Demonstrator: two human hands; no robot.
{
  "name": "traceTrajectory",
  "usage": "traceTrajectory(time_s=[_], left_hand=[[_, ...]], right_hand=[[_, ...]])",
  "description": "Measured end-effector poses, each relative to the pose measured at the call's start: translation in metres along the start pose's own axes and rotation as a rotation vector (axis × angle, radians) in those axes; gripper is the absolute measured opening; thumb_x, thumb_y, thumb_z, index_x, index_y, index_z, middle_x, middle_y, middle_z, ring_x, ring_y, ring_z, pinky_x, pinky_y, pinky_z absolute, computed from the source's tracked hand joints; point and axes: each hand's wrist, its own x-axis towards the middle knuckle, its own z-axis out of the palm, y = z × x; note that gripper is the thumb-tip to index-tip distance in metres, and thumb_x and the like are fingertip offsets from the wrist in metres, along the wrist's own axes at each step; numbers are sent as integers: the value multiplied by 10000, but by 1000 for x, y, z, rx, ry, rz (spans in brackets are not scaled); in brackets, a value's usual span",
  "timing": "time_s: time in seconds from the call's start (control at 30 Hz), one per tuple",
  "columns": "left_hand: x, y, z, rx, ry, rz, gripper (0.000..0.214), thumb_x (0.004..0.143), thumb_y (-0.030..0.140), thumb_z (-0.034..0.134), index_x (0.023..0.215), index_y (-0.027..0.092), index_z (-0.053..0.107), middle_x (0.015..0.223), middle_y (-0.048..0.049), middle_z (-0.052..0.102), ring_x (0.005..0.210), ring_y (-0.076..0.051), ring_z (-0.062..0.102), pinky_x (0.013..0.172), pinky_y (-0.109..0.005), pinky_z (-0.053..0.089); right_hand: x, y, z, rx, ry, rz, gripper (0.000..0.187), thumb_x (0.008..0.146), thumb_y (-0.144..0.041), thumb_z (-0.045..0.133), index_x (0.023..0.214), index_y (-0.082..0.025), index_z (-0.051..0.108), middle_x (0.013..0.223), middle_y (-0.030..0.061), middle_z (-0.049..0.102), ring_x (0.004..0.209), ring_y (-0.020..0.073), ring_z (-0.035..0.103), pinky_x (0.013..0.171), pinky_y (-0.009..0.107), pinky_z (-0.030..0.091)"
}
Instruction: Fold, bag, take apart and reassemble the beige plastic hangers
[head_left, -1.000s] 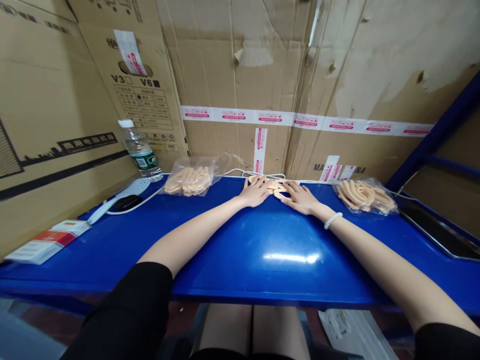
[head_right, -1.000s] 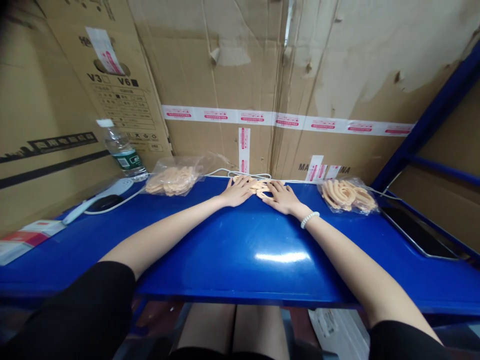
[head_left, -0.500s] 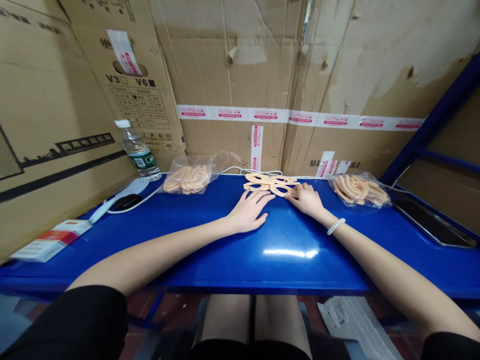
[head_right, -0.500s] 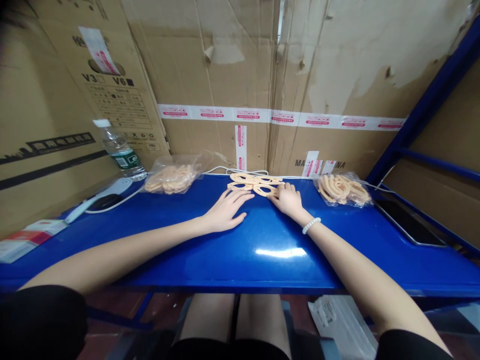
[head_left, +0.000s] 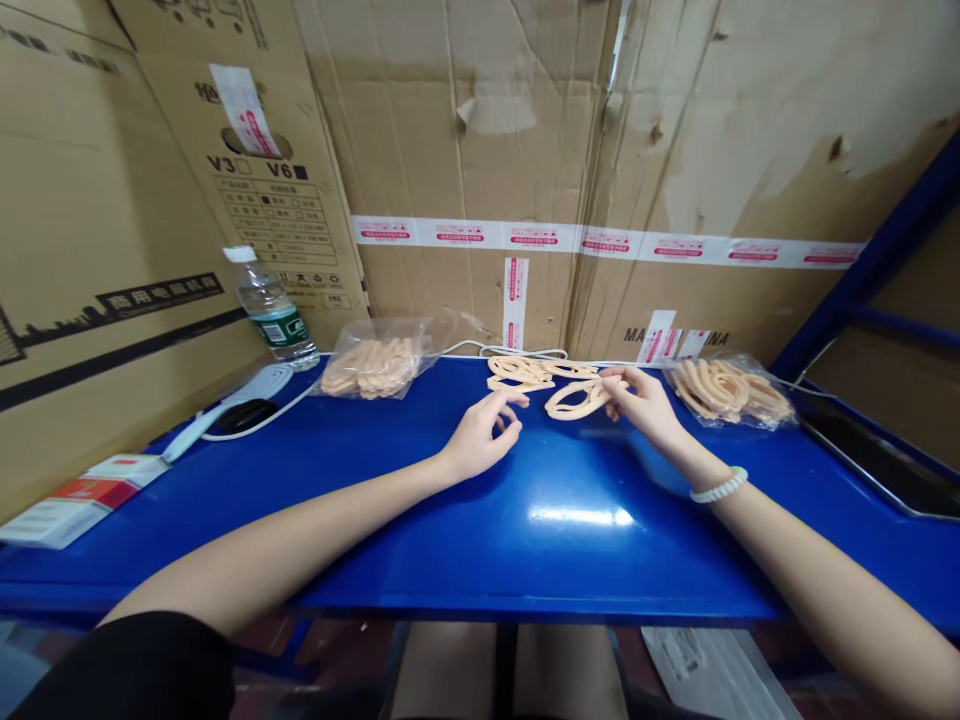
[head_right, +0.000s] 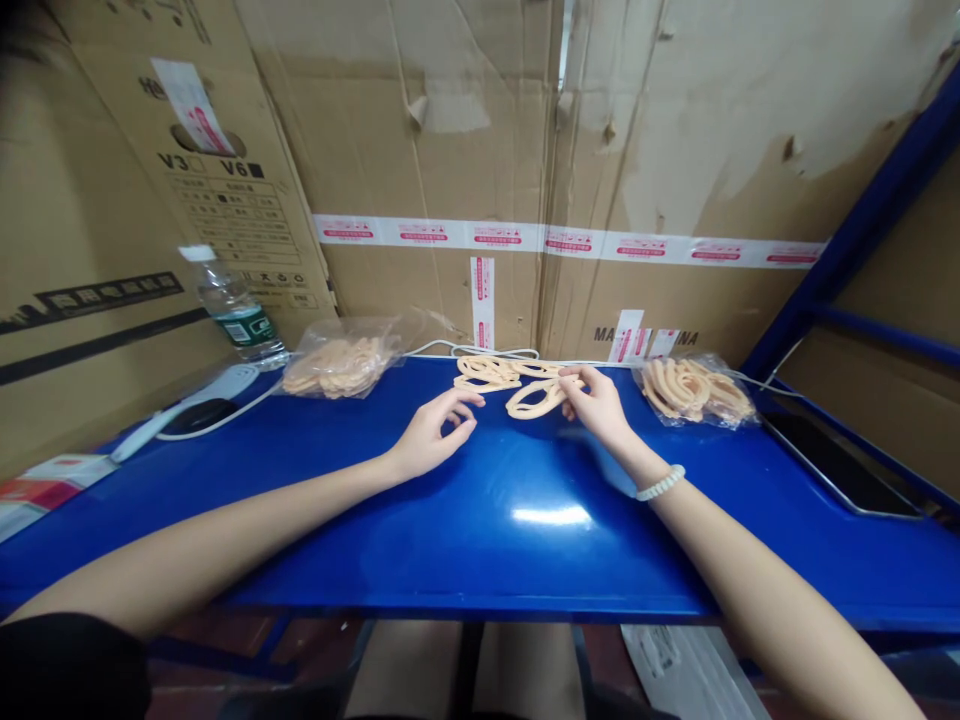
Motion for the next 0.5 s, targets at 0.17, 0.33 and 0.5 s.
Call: traceTrajectory(time_s=[0.17,0.33,0.5], left_hand=[[-2,4,2,-272,9,-241,343,908,298,574,1231,185,549,1332,-130,616,570,-55,635,525,-205,496],[-2,7,6,-316,-42,-356,470,875,386,661,1285,171,575,1308,-145,660,393,3,470,348,-167,333],[-3,14,6,-316,-131,-390,417,862,384,683,1207,150,659,1054,-97,756,387,-32,493,320,-166,332]], right_hand=[[-13,-19,14,165,-85,7,380,812,-484,732,1026,-197,606,700,-11,622,518,134,573,478,259,478],[-29,-31,30,154,-273,-30,371,877,-509,691,1037,-190,591,631,-50,553,454,105,511,417,230,417],[-39,-34,41,241,-333,41,464,865,-479,732,1200,-212,553,739,-37,604,484,120,595,452,254,519]])
